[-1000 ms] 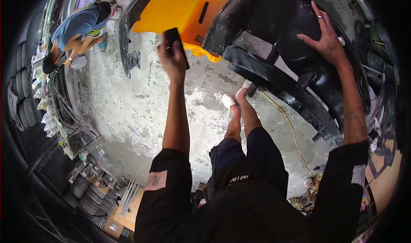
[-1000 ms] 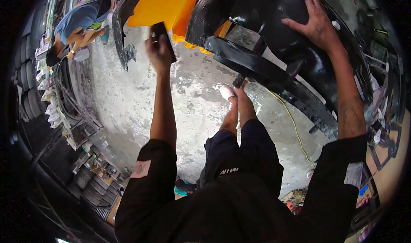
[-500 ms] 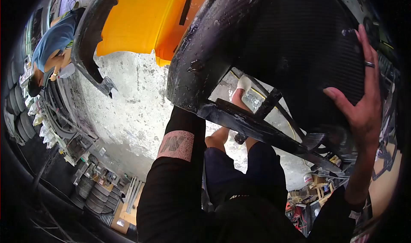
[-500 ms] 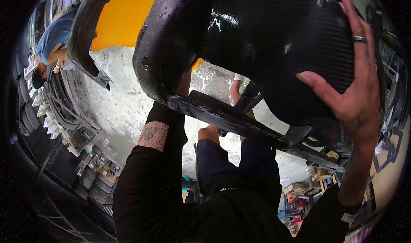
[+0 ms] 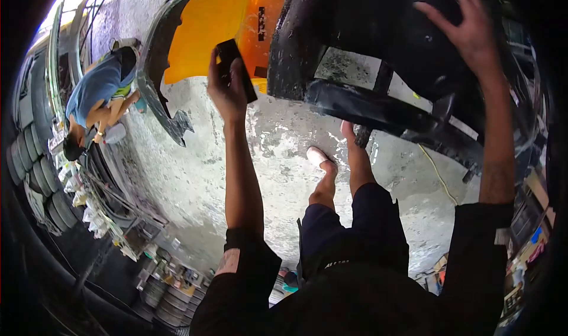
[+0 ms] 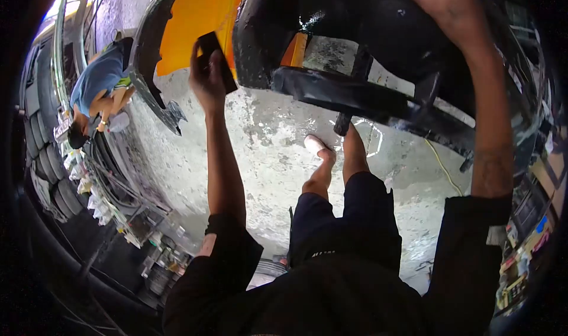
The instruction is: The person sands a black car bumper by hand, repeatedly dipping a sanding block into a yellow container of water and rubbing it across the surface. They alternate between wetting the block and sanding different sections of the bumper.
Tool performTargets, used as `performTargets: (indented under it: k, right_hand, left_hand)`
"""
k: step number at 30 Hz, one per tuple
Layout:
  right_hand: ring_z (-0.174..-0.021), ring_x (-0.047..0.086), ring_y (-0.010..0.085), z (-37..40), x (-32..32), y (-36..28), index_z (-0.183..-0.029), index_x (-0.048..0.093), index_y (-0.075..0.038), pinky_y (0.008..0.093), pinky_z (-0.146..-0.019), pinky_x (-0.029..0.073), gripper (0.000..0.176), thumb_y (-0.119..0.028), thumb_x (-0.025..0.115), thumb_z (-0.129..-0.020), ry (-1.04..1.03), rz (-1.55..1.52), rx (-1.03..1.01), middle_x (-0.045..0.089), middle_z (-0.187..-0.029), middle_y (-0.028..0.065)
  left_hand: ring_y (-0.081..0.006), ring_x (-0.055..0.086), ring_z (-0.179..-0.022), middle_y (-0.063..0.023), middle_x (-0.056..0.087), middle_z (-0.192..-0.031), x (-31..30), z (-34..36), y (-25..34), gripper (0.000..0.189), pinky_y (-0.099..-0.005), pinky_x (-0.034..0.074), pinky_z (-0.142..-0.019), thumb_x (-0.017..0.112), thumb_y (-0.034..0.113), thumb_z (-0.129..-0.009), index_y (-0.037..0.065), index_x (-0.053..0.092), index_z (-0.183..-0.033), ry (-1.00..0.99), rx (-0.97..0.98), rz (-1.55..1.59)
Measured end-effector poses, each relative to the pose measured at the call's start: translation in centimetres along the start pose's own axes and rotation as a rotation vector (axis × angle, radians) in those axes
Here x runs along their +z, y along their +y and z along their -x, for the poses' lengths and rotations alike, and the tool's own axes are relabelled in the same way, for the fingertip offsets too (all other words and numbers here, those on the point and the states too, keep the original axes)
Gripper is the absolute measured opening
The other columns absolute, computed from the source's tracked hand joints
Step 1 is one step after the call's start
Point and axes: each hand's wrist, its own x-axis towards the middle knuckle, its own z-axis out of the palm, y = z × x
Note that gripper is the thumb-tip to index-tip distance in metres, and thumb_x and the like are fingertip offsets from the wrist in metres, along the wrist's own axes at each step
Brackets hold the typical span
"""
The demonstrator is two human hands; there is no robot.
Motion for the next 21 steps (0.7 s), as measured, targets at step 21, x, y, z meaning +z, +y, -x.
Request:
performTargets:
  k: [21]
  right_hand:
    - [-0.147, 0.038, 0.0498, 0.0, 3.1, 3.3, -0.152, 0.052, -0.011, 0.0504, -0.121, 0.033, 0.119, -0.083, 0.079, -0.061, -0.349, -0.225, 0.194, 0.042, -0.154, 0.0377]
  left_hand:
    - [-0.0399, 0.062, -0.095, -0.0225, 0.062, -0.113, 5.1, 7.6, 13.4, 0.057, -0.0414, 0.053, -0.086, 0.065, -0.004, -0.095, 0.001, 0.052, -0.15, 0.008, 0.676, -0.224]
